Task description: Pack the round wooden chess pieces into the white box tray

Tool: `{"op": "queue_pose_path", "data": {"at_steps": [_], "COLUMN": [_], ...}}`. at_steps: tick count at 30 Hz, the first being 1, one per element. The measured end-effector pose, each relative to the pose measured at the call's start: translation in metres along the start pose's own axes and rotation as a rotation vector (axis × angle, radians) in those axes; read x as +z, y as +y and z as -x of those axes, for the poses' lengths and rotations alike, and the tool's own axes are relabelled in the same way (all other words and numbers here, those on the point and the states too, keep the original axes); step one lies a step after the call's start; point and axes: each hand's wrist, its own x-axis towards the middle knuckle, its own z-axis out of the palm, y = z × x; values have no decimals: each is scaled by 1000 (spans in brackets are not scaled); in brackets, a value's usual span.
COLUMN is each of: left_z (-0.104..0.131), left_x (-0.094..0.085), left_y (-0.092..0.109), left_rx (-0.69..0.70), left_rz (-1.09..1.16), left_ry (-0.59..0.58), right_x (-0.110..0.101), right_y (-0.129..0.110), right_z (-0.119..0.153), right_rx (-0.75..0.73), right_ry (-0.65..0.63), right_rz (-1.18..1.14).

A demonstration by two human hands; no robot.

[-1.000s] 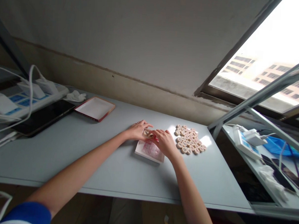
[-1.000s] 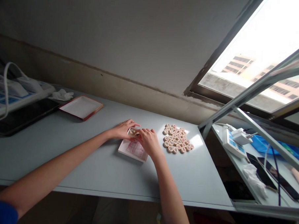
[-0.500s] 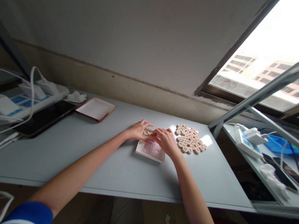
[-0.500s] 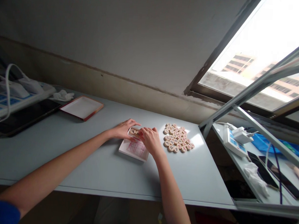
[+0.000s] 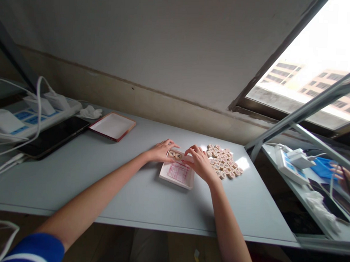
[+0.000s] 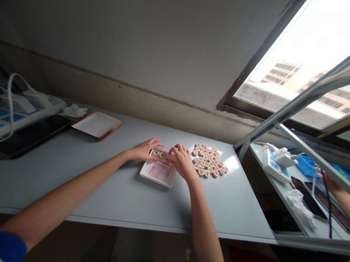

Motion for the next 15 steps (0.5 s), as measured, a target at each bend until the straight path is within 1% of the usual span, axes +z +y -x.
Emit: {"op": "queue_pose_path", "data": {"at_steps": [7, 12, 15], "left_z": [0, 0, 0], "left_x": [0, 0, 1], "left_y": [0, 0, -1], "left_rx": [-11, -20, -12], "left_rz": [-10, -9, -1], "left_ry": [-26, -36, -27], "right_x": [5, 13, 14], "right_y": [-2, 3, 4], "right_z": [-2, -5, -5], "right_rx": [-12, -19, -18], "right_ry": [27, 5, -3], "right_rz": [-35, -223, -264]}}
